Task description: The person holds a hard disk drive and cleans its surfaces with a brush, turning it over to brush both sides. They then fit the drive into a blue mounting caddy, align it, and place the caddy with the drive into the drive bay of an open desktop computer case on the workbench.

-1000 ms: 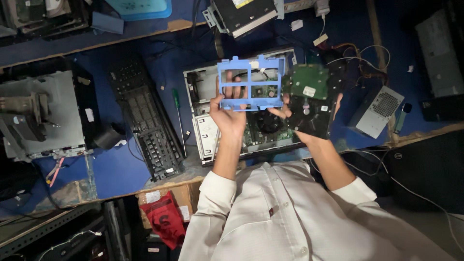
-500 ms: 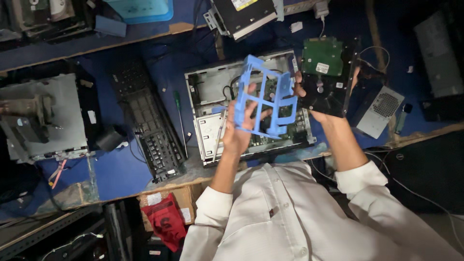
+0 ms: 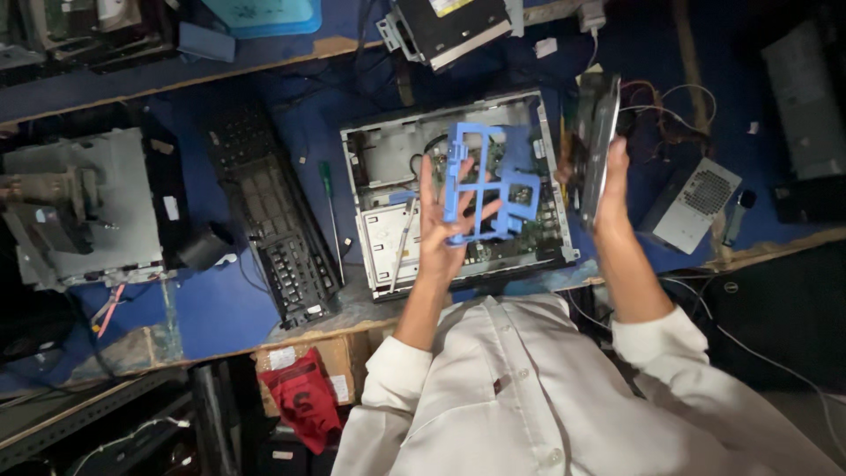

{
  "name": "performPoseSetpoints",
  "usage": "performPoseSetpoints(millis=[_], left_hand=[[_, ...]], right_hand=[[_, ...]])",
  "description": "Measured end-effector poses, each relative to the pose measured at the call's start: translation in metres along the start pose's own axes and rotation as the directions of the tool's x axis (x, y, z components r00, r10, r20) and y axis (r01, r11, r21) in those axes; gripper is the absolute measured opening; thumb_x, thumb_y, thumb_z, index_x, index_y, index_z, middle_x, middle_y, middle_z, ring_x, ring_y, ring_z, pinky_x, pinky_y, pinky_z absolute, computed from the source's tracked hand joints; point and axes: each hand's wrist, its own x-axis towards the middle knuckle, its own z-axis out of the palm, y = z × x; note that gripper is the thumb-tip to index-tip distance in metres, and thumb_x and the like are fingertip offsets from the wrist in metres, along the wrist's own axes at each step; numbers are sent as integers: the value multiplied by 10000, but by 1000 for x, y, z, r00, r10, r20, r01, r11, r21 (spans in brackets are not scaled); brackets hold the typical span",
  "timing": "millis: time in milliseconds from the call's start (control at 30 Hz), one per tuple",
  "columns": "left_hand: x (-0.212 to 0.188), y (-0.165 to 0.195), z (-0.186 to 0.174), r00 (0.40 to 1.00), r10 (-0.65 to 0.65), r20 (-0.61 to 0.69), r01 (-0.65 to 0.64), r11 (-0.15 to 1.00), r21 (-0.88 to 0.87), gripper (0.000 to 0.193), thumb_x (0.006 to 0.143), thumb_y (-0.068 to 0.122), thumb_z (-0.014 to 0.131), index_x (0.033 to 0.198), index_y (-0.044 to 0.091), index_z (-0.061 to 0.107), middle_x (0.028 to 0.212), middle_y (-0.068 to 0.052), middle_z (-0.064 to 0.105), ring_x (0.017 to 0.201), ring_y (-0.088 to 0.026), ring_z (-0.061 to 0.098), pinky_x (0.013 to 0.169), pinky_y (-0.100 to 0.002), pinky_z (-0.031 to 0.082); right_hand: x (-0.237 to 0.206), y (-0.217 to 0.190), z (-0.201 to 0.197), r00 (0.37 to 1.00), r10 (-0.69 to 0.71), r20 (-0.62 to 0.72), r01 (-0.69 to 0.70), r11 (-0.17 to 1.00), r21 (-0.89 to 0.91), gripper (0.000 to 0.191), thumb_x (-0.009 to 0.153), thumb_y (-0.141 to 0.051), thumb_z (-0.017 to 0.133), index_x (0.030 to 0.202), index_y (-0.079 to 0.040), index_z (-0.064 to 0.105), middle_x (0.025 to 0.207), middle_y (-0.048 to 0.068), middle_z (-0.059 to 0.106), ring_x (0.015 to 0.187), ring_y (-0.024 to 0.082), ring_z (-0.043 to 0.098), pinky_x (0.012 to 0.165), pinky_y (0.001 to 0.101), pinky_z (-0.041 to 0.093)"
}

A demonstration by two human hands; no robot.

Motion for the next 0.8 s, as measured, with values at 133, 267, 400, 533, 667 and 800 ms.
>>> performPoseSetpoints(millis=[133,267,400,533,667,800], left_hand=[[3,-17,-12,993,82,-87,-64,980,190,1117,705,90,658,1691,103,133,1467,-181,417,1318,-359,445,1177,-546,423],[4,-31,-19,992,89,-84,-65,965,253,1108,645,129,642,1665,-11,233,1442,-146,460,1307,-271,452,1219,-409,365],[1,-37,-13,987,162,-21,-150,950,275,1068,631,165,691,1600,32,262,1457,-116,461,1384,-268,465,1229,-407,338],[-1,-38,-6,993,115,15,-110,902,418,1043,679,209,746,1571,76,222,1473,-103,438,1417,-251,442,1223,-403,354],[-1,-38,-7,990,122,74,-142,811,567,1037,715,188,740,1587,96,186,1502,-115,442,1421,-261,456,1213,-390,366],[2,-38,-8,988,81,128,-139,826,547,1005,745,123,711,1589,104,165,1476,-128,452,1382,-256,471,1186,-381,371]], right_hand=[[-20,-9,22,978,-205,40,198,849,-490,926,939,-656,670,1482,38,384,1288,146,500,1165,219,489,1013,345,398],[-19,-9,59,984,-169,58,171,798,-578,983,900,-462,777,1591,45,296,1503,201,494,1397,271,510,1183,391,431],[-13,-16,80,978,-207,-17,144,734,-664,943,850,-281,839,1568,46,324,1439,192,569,1322,258,585,1139,378,469],[-13,-23,91,956,-293,-13,172,596,-784,925,802,-196,895,1510,62,360,1390,219,605,1271,274,626,1093,387,500],[-14,-23,97,959,-279,-48,124,566,-815,881,797,-193,904,1467,62,392,1346,233,631,1222,274,653,1058,386,515],[-16,-23,99,958,-282,-57,126,589,-798,896,803,-217,898,1479,60,380,1350,233,624,1233,283,651,1065,392,515]])
